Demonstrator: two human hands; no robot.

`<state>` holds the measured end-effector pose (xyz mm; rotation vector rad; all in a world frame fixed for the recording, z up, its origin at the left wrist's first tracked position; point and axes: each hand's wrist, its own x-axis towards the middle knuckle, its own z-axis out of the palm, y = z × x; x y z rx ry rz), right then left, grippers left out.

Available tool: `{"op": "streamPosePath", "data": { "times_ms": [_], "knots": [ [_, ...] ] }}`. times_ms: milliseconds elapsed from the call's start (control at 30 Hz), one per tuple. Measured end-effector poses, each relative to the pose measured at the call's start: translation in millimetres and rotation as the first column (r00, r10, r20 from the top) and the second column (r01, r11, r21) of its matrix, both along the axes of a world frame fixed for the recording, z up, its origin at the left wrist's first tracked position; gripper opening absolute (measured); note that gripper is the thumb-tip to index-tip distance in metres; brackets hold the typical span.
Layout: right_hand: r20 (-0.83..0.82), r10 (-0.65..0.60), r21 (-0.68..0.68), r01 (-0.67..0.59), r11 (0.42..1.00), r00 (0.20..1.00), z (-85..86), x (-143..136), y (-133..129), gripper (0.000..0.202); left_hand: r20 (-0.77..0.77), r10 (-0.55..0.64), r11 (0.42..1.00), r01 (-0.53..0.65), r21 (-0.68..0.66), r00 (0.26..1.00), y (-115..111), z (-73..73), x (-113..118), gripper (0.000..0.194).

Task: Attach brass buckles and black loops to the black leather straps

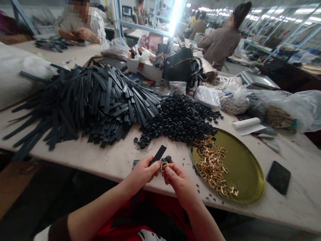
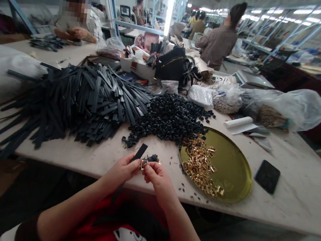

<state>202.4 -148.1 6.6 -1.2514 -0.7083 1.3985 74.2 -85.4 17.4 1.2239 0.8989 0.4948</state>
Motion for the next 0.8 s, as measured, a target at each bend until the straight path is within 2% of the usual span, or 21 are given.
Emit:
{"op": "streamPosePath", "data": {
  "times_ms": [100,200,267,333,400,533,667,800],
  "knots": [
    [0.182,-0.014,0.022,0.010,1.000,0.983,-1.8,3.3,0.1,0.028,-0.063,-0.025,0.999,0.028,0.040,0.998,-0.7,0.6,-4.7,0.029],
    [0.361,0.003,0.059,-0.026,0.998,0.932,-2.5,5.2,-0.6,0.025,-0.134,-0.045,0.994,0.057,0.093,0.990,-0.3,0.7,-5.1,0.031],
    [0.423,0.026,0.057,-0.056,0.997,0.906,-2.1,3.7,-1.8,0.022,-0.156,-0.069,0.993,0.083,0.089,0.985,0.7,0.2,-4.7,0.031],
    [0.367,0.059,0.050,-0.082,0.995,0.928,-1.5,0.2,-2.7,0.020,-0.168,-0.070,0.989,0.091,0.121,0.983,1.7,-1.3,-4.4,0.031],
    [0.244,0.058,0.051,-0.072,0.996,0.968,-1.8,-4.2,-2.7,0.023,-0.171,-0.046,0.981,0.077,0.180,0.984,2.0,-3.6,-4.2,0.029],
    [0.103,-0.084,0.011,0.084,0.996,0.991,-6.9,-8.4,0.5,0.025,-0.173,-0.020,0.964,0.065,0.259,0.985,1.4,-8.3,-6.3,0.031],
    [-0.148,-0.232,-0.112,0.216,0.970,0.962,-9.5,-2.3,5.6,0.027,-0.212,-0.092,0.952,0.148,0.267,0.973,2.8,-11.3,-15.9,0.035],
    [-0.320,-0.297,-0.229,0.230,0.946,0.900,-5.2,1.9,6.8,0.029,-0.292,-0.183,0.937,0.257,0.237,0.939,1.9,-9.4,-25.7,0.033]
  ]
}}
